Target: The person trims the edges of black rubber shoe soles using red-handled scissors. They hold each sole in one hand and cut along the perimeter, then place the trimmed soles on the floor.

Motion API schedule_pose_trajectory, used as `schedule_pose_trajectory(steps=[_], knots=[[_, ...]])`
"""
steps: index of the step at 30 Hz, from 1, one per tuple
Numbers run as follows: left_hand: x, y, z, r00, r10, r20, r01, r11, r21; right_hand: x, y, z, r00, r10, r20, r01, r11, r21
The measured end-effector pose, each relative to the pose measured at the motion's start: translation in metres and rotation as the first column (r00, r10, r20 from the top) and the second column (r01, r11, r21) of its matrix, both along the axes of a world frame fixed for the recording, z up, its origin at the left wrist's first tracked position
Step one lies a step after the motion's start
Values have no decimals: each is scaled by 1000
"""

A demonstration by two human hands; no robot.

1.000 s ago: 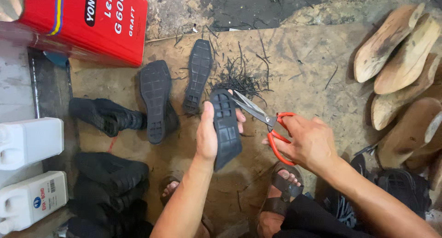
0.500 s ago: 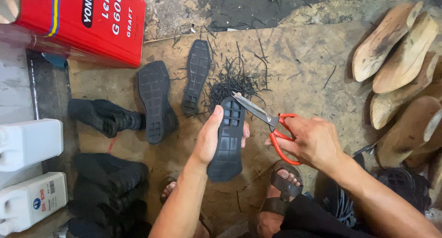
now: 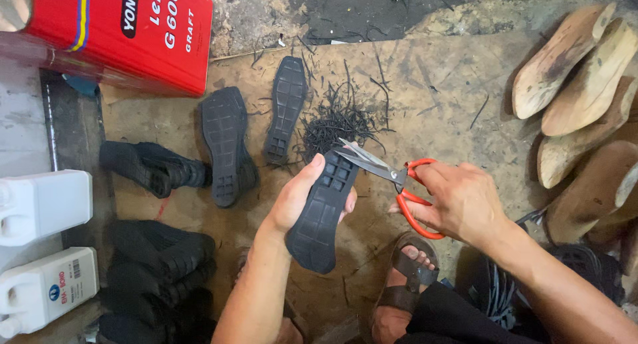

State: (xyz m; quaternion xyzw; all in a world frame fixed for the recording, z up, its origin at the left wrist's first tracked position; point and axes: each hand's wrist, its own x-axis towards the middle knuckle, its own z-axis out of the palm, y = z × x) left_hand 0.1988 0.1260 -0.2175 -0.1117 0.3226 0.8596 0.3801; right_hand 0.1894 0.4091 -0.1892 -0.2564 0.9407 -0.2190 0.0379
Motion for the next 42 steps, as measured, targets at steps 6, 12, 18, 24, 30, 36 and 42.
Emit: schedule_pose_trajectory(steps=[6, 12, 18, 24, 30, 36, 42], knots=[[-1, -9, -3, 997, -67, 37, 67, 998, 0, -2, 7, -3, 997, 39, 69, -41, 999, 24], [-3, -14, -9, 990, -124, 73, 124, 992, 10, -9, 14, -1, 993, 66, 98, -69, 997, 27], [-3, -15, -6, 990, -141, 28, 142, 990, -21, -13, 16, 2, 990, 125, 61, -126, 992, 9], [-8, -20, -4, 941, 117, -316, -204, 945, -256, -9, 8, 3, 993, 27, 118, -32, 999, 40], [-22, -87, 4, 647, 257, -718, -755, 342, -559, -5, 6, 2, 991, -50, 121, 42, 997, 69], [-11, -123, -4, 921, -314, -229, -348, -403, -847, -5, 4, -4, 985, -56, 161, 48, 997, 54], [-7, -125, -4, 941, -308, 137, -44, -516, -856, -5, 4, -5, 975, -81, 205, 54, 989, 136]])
